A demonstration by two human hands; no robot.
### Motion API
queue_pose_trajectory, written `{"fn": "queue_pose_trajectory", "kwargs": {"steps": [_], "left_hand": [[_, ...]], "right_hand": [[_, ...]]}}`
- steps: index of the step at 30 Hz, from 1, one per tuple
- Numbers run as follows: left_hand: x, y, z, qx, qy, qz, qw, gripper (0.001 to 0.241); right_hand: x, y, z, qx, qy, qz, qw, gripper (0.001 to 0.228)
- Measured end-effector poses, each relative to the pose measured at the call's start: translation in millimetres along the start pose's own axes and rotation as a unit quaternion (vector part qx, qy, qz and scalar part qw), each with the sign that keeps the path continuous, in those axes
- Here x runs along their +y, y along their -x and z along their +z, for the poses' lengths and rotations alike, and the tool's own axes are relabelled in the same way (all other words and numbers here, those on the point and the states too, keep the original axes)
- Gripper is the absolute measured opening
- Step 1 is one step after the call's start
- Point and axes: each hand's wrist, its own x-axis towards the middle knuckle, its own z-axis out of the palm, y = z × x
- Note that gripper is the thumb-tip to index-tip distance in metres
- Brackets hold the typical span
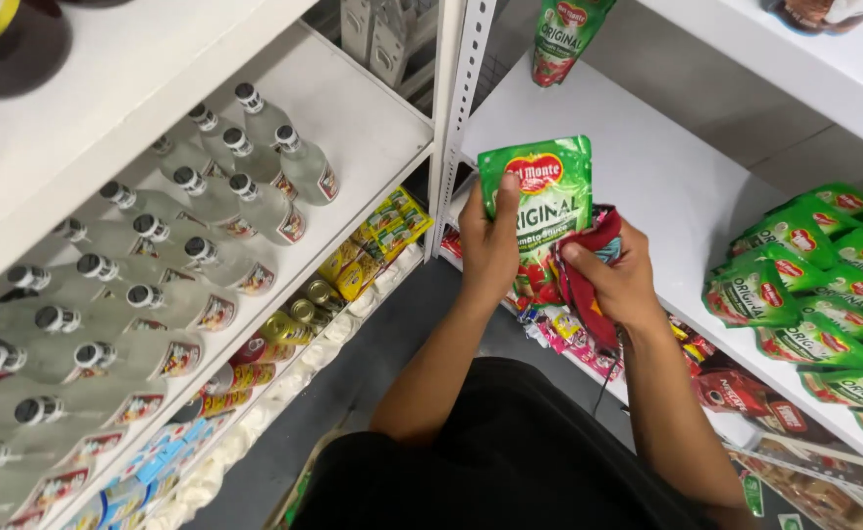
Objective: Wiping individual tomato sauce pouches with a cloth before placing them on a shelf.
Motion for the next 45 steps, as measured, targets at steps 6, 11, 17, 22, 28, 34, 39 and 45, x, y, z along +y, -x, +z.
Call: {"fn": "queue_pose_trajectory", "kwargs": {"steps": [6, 11, 17, 22, 28, 34, 39, 45], "left_hand": [[32, 29, 20, -0.067, -0.01, 0.028, 0.997, 0.094], [10, 36, 21, -0.161, 0.056, -0.005, 0.985, 0.112], [-1, 52, 33, -0.191, 0.248, -0.15, 0.938, 0.078], [5, 65, 40, -0.199, 0.13, -0.097, 0.966, 0.073], [-21, 50, 32, -0.112, 0.438, -0.172, 0.875, 0.088], [-18, 69, 54, -0.116, 0.437, -0.125, 0.883, 0.071], [-58, 59, 30, -0.187, 0.34, -0.148, 0.91, 0.071], [-28, 53, 29, -0.12, 0.321, -0.123, 0.932, 0.079]], "right_hand": [[-35, -2, 14, 0.079, 0.149, -0.106, 0.98, 0.031], [-55, 7, 7, -0.065, 0.286, -0.211, 0.932, 0.044], [-90, -12, -4, -0.028, 0.36, -0.21, 0.909, 0.053], [-103, -7, 5, -0.052, 0.351, -0.294, 0.887, 0.039], [-61, 32, 3, -0.13, 0.31, -0.291, 0.896, 0.042], [-83, 7, -2, -0.093, 0.352, -0.296, 0.883, 0.046], [-98, -15, -2, -0.057, 0.397, -0.247, 0.882, 0.058], [-78, 2, 12, -0.124, 0.373, -0.229, 0.891, 0.067]]}}
